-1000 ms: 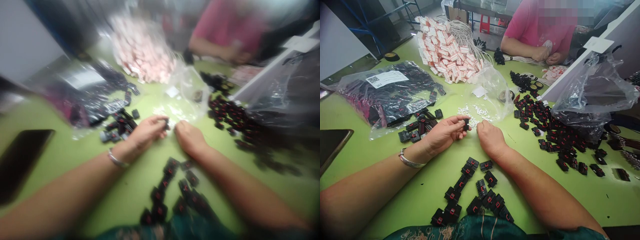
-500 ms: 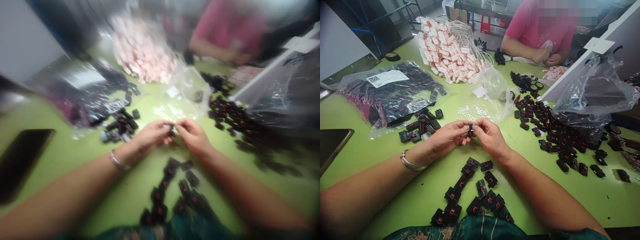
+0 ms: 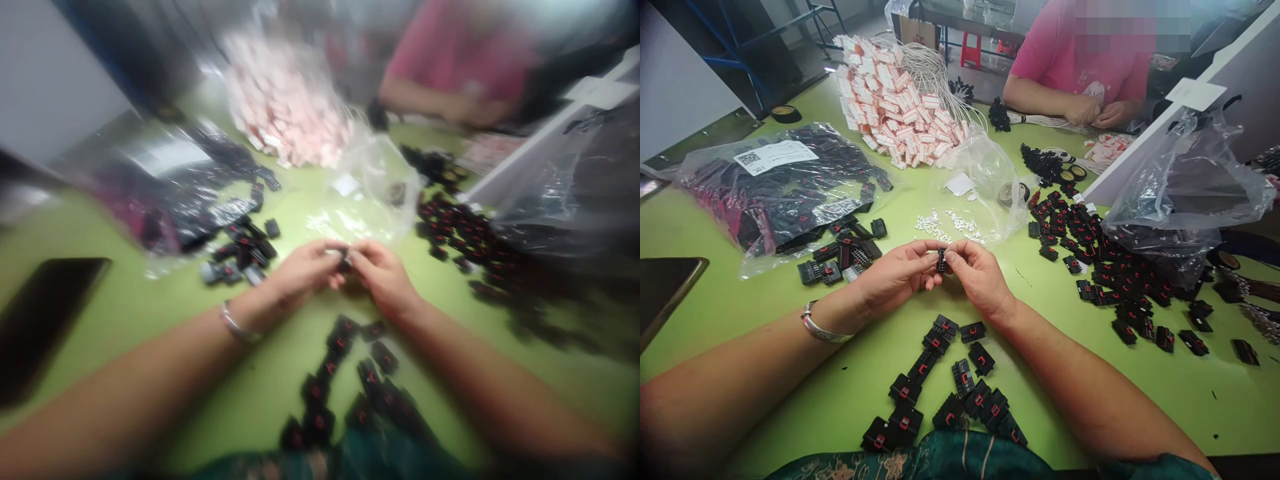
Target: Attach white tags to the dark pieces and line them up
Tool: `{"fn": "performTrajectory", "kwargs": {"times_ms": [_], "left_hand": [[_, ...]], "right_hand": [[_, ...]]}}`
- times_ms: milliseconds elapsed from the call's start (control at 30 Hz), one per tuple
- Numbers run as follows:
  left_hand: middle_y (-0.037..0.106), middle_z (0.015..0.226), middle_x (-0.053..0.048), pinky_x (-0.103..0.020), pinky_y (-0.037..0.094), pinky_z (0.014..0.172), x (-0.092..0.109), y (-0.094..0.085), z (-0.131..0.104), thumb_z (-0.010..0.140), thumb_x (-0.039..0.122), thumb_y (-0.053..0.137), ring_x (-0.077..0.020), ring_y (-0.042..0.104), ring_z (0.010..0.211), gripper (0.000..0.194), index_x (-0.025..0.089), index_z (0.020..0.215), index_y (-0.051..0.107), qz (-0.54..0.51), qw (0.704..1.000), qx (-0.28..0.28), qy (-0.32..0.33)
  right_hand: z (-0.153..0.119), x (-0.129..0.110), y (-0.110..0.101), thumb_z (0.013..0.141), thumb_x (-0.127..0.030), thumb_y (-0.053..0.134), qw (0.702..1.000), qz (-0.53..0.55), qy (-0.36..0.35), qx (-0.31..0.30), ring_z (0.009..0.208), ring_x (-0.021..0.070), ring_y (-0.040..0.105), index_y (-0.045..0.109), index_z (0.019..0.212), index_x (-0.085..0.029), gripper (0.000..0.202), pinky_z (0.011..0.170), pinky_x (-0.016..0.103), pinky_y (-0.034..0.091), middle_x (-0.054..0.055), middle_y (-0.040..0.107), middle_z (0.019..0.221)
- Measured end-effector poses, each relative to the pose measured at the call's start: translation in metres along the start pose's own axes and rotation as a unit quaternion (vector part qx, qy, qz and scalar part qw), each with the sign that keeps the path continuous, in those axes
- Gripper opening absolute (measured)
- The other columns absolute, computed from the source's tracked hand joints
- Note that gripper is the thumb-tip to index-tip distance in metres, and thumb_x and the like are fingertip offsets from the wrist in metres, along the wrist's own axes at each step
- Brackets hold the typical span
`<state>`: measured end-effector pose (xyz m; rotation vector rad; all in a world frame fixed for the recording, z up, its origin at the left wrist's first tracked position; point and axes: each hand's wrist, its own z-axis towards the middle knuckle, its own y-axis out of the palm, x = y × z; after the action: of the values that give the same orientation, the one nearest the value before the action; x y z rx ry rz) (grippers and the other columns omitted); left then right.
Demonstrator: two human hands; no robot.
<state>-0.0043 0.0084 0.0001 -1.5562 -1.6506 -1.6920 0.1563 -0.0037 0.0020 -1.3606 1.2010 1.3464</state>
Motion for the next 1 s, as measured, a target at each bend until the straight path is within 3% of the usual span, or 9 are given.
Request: {"fn": "performTrajectory", "kwargs": {"times_ms": [100, 800, 1000], "left_hand": [[0.064, 0.072, -0.003, -0.020, 0.045, 0.054, 0.0004, 0.0016, -0.0010, 0.076, 0.025, 0.073, -0.0100, 0.061, 0.060, 0.034, 0.011, 0.104, 0.061, 0.023, 1.000, 0.005, 0.012], [0.063, 0.065, -0.002, -0.020, 0.045, 0.052, -0.0032, 0.0015, -0.0005, 0.076, 0.031, 0.073, -0.0109, 0.060, 0.057, 0.038, 0.011, 0.106, 0.061, 0.082, 0.994, 0.033, 0.059], [0.064, 0.065, -0.002, -0.020, 0.046, 0.052, -0.0041, 0.0002, 0.0004, 0.076, 0.031, 0.072, -0.0106, 0.060, 0.057, 0.037, 0.012, 0.106, 0.061, 0.080, 0.995, 0.024, 0.058]], "right_hand": [[0.0011, 0.0031, -0.0002, 0.080, -0.042, 0.066, 1.000, 0.023, 0.005, -0.002, 0.046, 0.0052, 0.040, 0.057, 0.081, -0.018, 0.026, 0.041, 0.019, 0.030, -0.005, 0.053, 0.061], [-0.0026, -0.0019, 0.0038, 0.082, -0.044, 0.062, 0.999, -0.046, -0.001, 0.029, 0.043, 0.0061, 0.045, 0.055, 0.084, -0.019, 0.026, 0.039, 0.019, 0.038, -0.006, 0.052, 0.059], [-0.0026, -0.0013, 0.0028, 0.084, -0.042, 0.060, 0.996, -0.080, -0.035, 0.020, 0.046, 0.0057, 0.046, 0.055, 0.082, -0.018, 0.024, 0.041, 0.020, 0.041, -0.004, 0.053, 0.066]]}}
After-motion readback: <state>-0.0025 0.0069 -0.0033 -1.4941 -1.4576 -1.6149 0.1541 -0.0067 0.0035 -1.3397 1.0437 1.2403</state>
